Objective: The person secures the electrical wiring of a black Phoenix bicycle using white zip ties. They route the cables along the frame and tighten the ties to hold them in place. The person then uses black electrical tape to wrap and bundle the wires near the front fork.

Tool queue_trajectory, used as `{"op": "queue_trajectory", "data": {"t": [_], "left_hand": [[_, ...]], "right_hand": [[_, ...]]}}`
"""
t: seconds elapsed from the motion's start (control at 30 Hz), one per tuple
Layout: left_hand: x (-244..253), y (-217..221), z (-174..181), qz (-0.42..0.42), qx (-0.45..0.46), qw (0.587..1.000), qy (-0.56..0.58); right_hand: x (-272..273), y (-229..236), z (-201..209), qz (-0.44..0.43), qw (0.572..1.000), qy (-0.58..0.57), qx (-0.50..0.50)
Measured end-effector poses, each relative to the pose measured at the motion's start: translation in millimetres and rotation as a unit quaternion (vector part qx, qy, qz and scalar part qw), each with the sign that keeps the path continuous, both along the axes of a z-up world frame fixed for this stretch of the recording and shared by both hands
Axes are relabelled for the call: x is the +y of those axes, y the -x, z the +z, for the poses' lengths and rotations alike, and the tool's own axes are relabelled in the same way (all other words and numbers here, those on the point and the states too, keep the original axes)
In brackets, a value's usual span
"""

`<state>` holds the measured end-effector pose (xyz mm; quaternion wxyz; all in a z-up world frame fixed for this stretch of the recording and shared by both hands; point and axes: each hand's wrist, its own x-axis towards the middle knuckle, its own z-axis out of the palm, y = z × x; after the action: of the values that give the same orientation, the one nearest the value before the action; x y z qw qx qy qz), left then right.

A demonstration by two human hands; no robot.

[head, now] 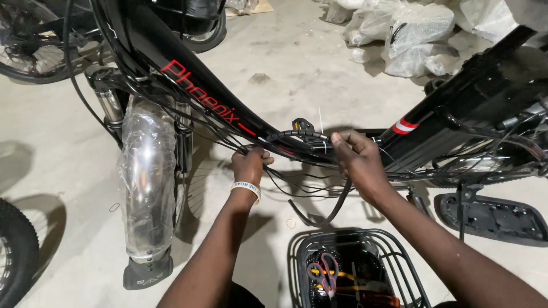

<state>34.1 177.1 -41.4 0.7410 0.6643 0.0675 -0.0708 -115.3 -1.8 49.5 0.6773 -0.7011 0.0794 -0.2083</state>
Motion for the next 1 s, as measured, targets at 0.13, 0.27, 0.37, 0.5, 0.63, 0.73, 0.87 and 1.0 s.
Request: {"op": "queue_trajectory", "data": {"t": [0.13,0.27,0.37,0.5,0.63,0.73,0.87,1.0], "left_hand": [[3,35,35,0.014,0.021,1.0,0.008],[5,71,47,0.082,-0.017,0.988,0.128],[4,84,46,0.084,-0.02,0.982,0.169],[-12,82,60,0.033,0.028,0.975,0.22],[-33,98,76,0.004,-0.002,0.982,0.187],[-41,106,78,0.022,-0.011,0.973,0.23],[-34,104,77,0.0,-0.025,0.98,0.199],[-29,103,77,-0.034,-0.028,0.983,0.181]], "right_hand": [[8,3,-16,0.076,0.995,-0.016,-0.057],[6,12,-30,0.148,0.987,-0.006,-0.058],[3,24,-26,0.158,0.986,0.023,-0.055],[-5,28,-17,0.129,0.988,0.077,-0.031],[-3,31,-16,0.105,0.989,0.103,-0.02],[-1,30,-17,0.104,0.99,0.098,-0.011],[5,25,-21,0.142,0.987,0.076,0.003],[12,21,-22,0.171,0.984,0.045,0.01]]}}
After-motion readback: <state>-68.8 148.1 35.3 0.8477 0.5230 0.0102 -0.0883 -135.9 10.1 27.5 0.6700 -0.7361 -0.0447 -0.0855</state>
